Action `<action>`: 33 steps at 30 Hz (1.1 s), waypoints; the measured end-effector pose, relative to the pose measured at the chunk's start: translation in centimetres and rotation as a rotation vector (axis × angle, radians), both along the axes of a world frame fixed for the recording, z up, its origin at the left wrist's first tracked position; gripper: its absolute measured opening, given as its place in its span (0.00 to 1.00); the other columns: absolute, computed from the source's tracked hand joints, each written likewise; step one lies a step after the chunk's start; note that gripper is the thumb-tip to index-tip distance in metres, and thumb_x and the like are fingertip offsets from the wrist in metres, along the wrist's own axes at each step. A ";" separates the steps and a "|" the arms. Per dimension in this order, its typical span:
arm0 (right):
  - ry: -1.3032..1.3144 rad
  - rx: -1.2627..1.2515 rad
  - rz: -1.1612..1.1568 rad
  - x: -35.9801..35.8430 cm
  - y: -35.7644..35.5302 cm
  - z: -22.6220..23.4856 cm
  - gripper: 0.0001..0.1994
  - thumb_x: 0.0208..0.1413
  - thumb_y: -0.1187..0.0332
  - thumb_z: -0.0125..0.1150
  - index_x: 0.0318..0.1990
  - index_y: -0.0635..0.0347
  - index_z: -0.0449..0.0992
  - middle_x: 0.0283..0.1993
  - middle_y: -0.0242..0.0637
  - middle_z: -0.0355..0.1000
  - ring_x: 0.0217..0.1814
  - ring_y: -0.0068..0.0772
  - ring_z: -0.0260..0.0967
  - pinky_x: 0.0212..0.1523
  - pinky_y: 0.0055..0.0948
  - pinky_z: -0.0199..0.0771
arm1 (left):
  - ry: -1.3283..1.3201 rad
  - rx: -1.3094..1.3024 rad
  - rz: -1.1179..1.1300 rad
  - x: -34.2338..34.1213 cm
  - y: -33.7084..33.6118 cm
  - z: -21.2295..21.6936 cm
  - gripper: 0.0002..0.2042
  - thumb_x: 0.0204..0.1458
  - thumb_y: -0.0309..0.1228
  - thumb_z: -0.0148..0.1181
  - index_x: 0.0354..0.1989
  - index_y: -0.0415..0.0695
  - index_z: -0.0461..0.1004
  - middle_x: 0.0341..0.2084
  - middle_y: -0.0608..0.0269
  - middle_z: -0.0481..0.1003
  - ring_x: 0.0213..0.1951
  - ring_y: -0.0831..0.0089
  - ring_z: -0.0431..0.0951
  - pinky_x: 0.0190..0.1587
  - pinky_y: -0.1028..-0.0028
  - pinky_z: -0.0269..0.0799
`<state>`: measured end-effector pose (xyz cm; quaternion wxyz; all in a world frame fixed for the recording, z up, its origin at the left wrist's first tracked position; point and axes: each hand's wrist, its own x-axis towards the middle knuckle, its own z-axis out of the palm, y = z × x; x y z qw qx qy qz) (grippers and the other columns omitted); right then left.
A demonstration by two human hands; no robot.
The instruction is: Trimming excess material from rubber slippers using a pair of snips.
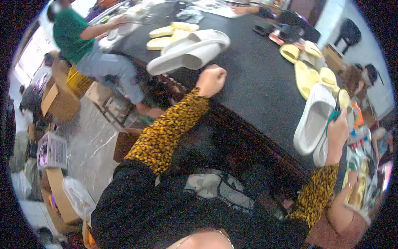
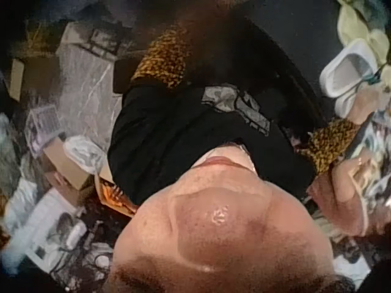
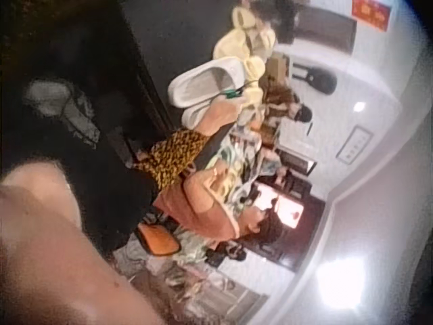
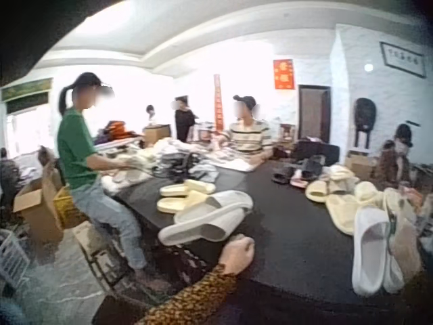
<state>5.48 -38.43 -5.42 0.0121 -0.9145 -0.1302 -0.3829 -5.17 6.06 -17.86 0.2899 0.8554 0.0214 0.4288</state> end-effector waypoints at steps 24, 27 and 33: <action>0.175 0.212 0.257 -4.3 3.6 -1.6 0.21 0.53 0.58 0.61 0.51 0.59 0.69 0.35 0.55 0.73 0.38 0.58 0.72 0.35 0.45 0.70 | -0.182 -0.013 0.390 -6.4 3.2 0.5 0.11 0.46 0.30 0.63 0.35 0.37 0.71 0.33 0.52 0.71 0.40 0.53 0.70 0.45 0.61 0.66; 0.233 0.349 0.455 -5.9 6.3 -3.3 0.20 0.52 0.60 0.62 0.50 0.58 0.69 0.31 0.53 0.73 0.33 0.56 0.73 0.30 0.44 0.69 | -0.120 0.166 0.415 -5.6 3.9 -0.1 0.12 0.46 0.32 0.64 0.35 0.38 0.74 0.36 0.52 0.74 0.39 0.53 0.72 0.44 0.61 0.67; 0.435 0.333 0.483 -7.3 8.6 -6.1 0.18 0.51 0.60 0.63 0.47 0.55 0.70 0.25 0.53 0.72 0.31 0.58 0.72 0.29 0.48 0.69 | -0.002 0.113 0.331 -4.1 4.6 -0.2 0.10 0.46 0.34 0.64 0.32 0.40 0.75 0.32 0.50 0.74 0.41 0.50 0.70 0.46 0.58 0.64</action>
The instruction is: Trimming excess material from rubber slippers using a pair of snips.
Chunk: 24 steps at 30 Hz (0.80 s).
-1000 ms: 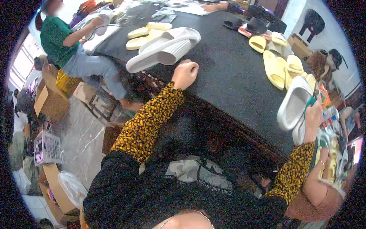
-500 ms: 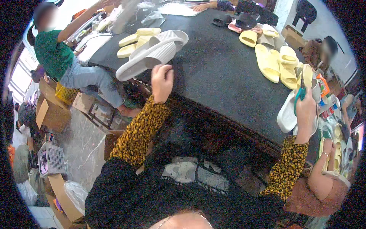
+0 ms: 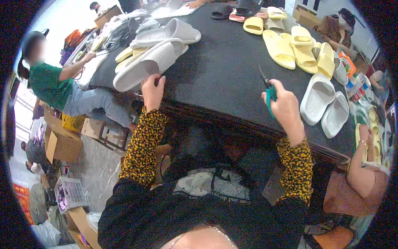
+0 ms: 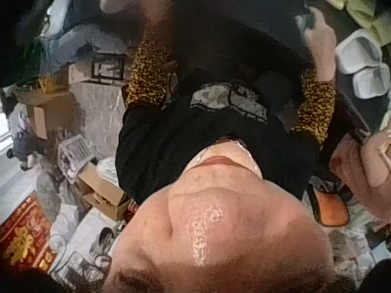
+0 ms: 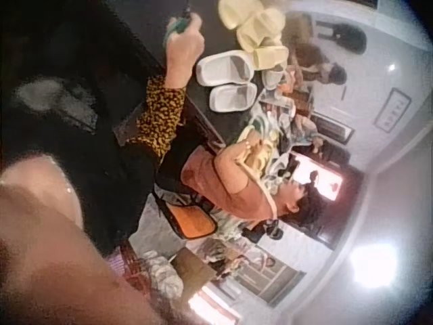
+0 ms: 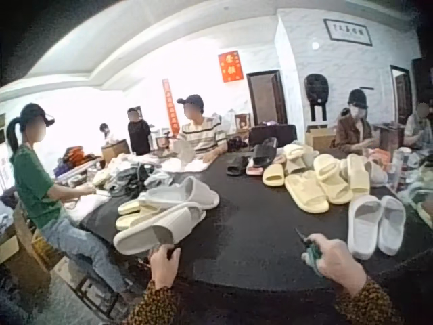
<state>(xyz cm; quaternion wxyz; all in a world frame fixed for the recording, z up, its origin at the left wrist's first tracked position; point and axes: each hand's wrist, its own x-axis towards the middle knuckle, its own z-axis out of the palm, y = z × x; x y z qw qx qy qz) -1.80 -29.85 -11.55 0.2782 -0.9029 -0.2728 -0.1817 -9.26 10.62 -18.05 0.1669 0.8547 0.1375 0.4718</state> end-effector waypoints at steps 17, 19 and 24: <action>0.069 0.166 -0.076 1.0 -1.4 -3.6 0.21 0.48 0.57 0.66 0.48 0.53 0.71 0.29 0.48 0.73 0.32 0.53 0.73 0.30 0.40 0.69 | 0.019 -1.019 -0.637 -0.7 -4.1 7.0 0.10 0.57 0.33 0.54 0.41 0.40 0.74 0.24 0.70 0.74 0.19 0.85 0.68 0.20 0.82 0.62; 0.062 0.190 -0.061 0.9 -1.3 -3.6 0.22 0.47 0.57 0.66 0.48 0.53 0.71 0.28 0.48 0.73 0.32 0.52 0.73 0.30 0.40 0.69 | -0.069 -1.143 -0.674 -0.1 -4.8 6.7 0.11 0.57 0.34 0.54 0.41 0.39 0.74 0.23 0.70 0.74 0.18 0.85 0.68 0.18 0.82 0.61; 0.046 0.196 -0.057 0.6 -1.2 -3.3 0.21 0.48 0.58 0.66 0.48 0.54 0.71 0.28 0.47 0.73 0.31 0.51 0.73 0.29 0.38 0.70 | 0.235 -1.164 -0.728 -1.3 -3.3 6.6 0.14 0.57 0.31 0.54 0.48 0.37 0.70 0.34 0.65 0.76 0.27 0.80 0.75 0.21 0.80 0.68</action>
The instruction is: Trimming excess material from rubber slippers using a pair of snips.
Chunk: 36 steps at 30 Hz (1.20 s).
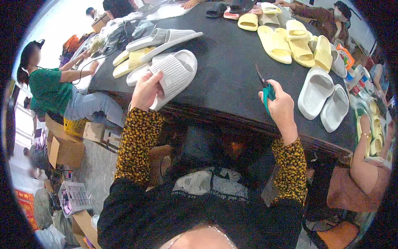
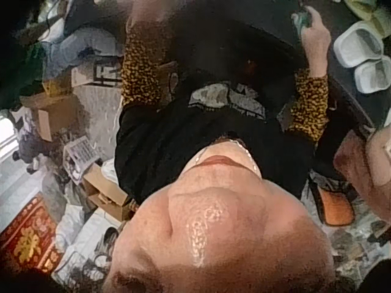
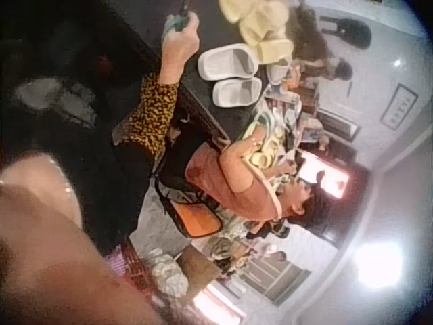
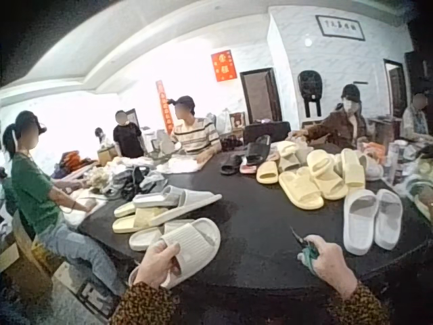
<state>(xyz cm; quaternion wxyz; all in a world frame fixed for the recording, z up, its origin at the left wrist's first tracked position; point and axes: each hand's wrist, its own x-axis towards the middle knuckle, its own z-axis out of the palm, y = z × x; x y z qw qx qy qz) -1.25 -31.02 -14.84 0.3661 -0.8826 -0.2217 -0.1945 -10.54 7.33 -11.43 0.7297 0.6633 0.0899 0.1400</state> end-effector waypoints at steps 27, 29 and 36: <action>-0.235 -0.216 0.364 9.3 15.1 10.7 0.23 0.48 0.56 0.65 0.47 0.61 0.72 0.35 0.53 0.73 0.39 0.50 0.73 0.39 0.38 0.70 | -0.282 0.990 0.285 -1.1 -3.6 -3.1 0.20 0.50 0.34 0.62 0.47 0.33 0.67 0.35 0.45 0.73 0.37 0.53 0.74 0.41 0.61 0.71; -0.253 -0.206 0.373 11.8 17.3 10.0 0.25 0.48 0.55 0.65 0.48 0.63 0.71 0.36 0.52 0.73 0.40 0.51 0.73 0.41 0.39 0.70 | -0.344 1.065 0.345 -1.7 -4.4 -3.3 0.22 0.48 0.36 0.63 0.45 0.32 0.68 0.37 0.43 0.71 0.41 0.50 0.72 0.46 0.58 0.69; -0.285 -0.161 0.350 17.9 23.5 8.4 0.23 0.47 0.60 0.65 0.45 0.69 0.71 0.35 0.55 0.73 0.39 0.52 0.72 0.41 0.39 0.69 | -0.357 0.892 0.259 -4.0 -6.2 -3.7 0.21 0.46 0.40 0.64 0.35 0.32 0.68 0.34 0.42 0.70 0.40 0.47 0.70 0.44 0.57 0.67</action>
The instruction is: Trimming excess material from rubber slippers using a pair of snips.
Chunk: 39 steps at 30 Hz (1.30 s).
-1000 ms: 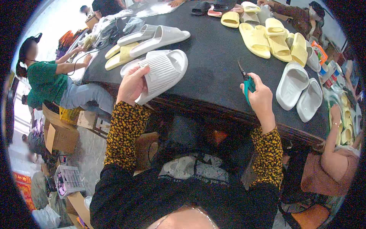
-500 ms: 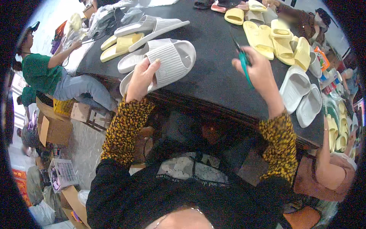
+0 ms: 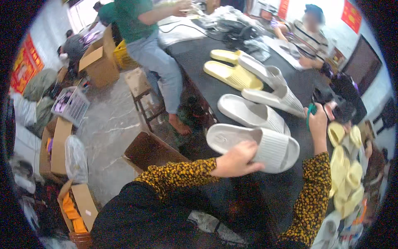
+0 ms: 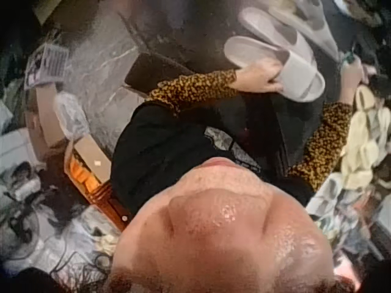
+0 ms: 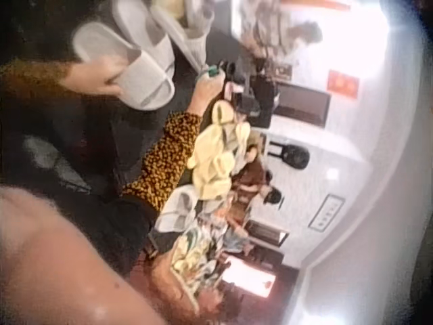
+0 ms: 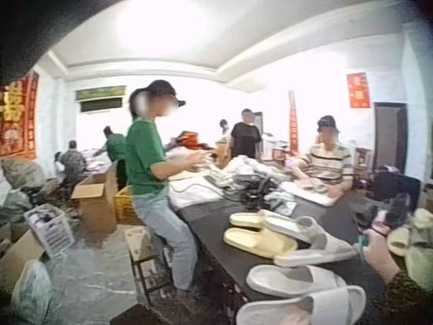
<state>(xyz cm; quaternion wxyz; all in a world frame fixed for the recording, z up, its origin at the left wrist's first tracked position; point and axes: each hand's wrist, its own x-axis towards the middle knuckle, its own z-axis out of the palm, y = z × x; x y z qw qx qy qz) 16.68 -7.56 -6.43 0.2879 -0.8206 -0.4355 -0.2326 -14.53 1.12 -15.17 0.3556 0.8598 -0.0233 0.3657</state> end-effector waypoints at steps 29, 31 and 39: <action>0.749 0.588 0.157 4.3 -11.4 8.3 0.14 0.49 0.58 0.67 0.37 0.57 0.75 0.20 0.20 0.59 0.16 0.13 0.56 0.14 0.17 0.56 | 0.141 -0.097 0.066 6.4 5.8 1.6 0.14 0.50 0.34 0.61 0.35 0.34 0.74 0.24 0.48 0.76 0.28 0.56 0.77 0.32 0.64 0.71; 0.742 0.602 0.126 3.2 -15.1 7.9 0.13 0.49 0.59 0.67 0.36 0.56 0.75 0.21 0.21 0.60 0.16 0.12 0.57 0.14 0.16 0.57 | 0.198 -0.060 0.086 8.3 6.9 0.6 0.14 0.51 0.34 0.61 0.35 0.32 0.75 0.27 0.48 0.77 0.29 0.59 0.78 0.33 0.65 0.72; 0.712 0.421 -0.117 -2.6 -23.5 -2.9 0.16 0.52 0.62 0.64 0.46 0.59 0.75 0.19 0.20 0.62 0.14 0.08 0.55 0.11 0.13 0.57 | 0.319 0.199 0.347 19.2 15.7 -5.3 0.23 0.50 0.44 0.61 0.28 0.29 0.73 0.26 0.40 0.77 0.30 0.53 0.79 0.34 0.63 0.72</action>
